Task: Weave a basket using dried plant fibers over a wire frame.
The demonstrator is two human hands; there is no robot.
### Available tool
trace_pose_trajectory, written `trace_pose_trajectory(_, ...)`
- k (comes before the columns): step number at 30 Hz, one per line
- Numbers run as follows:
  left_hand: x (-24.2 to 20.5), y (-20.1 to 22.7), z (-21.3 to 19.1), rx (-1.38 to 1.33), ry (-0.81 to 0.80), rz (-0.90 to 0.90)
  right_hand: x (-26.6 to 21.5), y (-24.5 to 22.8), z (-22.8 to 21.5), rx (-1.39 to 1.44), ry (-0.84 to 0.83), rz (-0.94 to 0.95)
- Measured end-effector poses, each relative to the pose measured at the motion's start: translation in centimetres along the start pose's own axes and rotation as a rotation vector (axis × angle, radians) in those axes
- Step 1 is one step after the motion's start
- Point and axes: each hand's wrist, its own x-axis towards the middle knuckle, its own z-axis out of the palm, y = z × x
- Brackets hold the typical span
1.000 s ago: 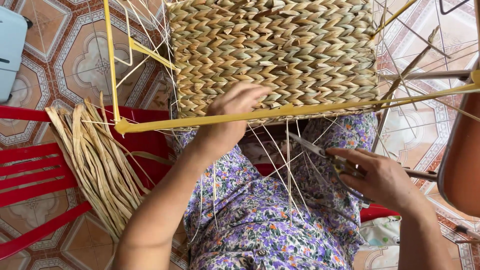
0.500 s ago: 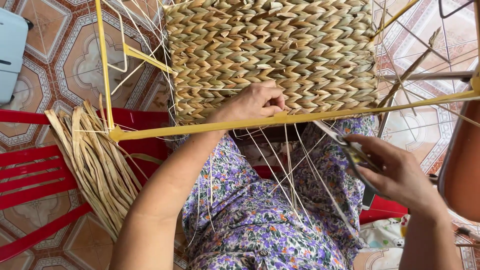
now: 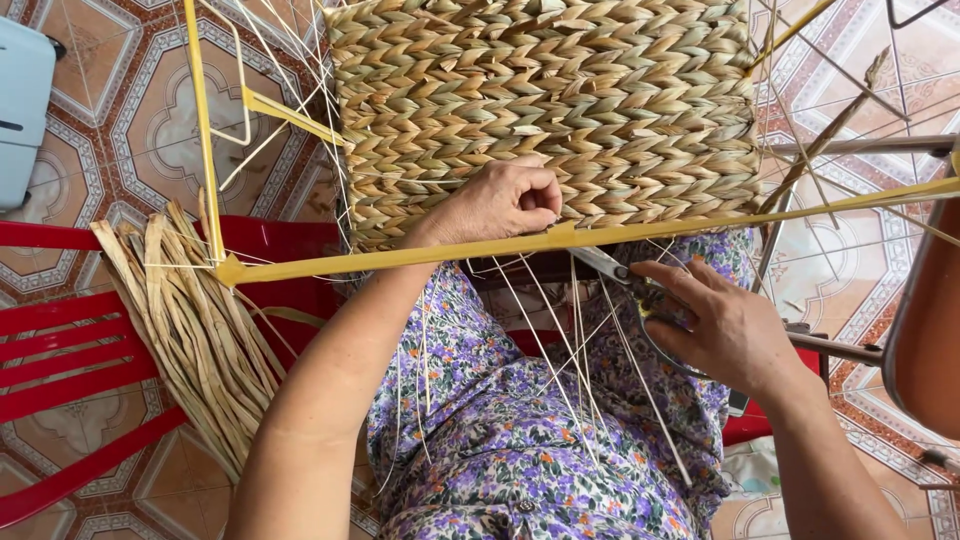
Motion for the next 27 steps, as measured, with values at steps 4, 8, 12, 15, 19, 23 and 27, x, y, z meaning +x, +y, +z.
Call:
trace_pose_trajectory(4,-0.1,0.5,-0.1,-0.009,0.0,-0.021,0.2,0.0,-0.1,-0.039,-0.044,0.022)
trace_pose_trajectory(8,0.2,0.1,-0.2,0.005,-0.008,-0.021,-0.1,0.2,0.0,0.006,0.007,0.014)
trace_pose_trajectory(12,0.0,0.5,-0.1,0.004,-0.014,-0.059,0.2,0.1,0.2,0.025,-0.017,0.062)
trace_pose_trajectory(15,0.0,0.6,0.0,-0.002,-0.011,-0.076,0.6,0.6,1.0,-0.011,0.026,0.003)
trace_pose_trajectory(19,-0.2,0.2,0.0,-0.03,-0.012,-0.032,0.8,0.6,1.4,-0.123,0.062,-0.047)
trace_pose_trajectory(23,-0.3,0.2,0.3,-0.019,0.007,-0.024,0.7,0.9,2.3,-0.163,0.057,-0.042)
trace_pose_trajectory(27,0.0,-1.2,0.3,-0.017,0.091,-0.039,0.4,1.1,2.4,-0.204,0.147,-0.143)
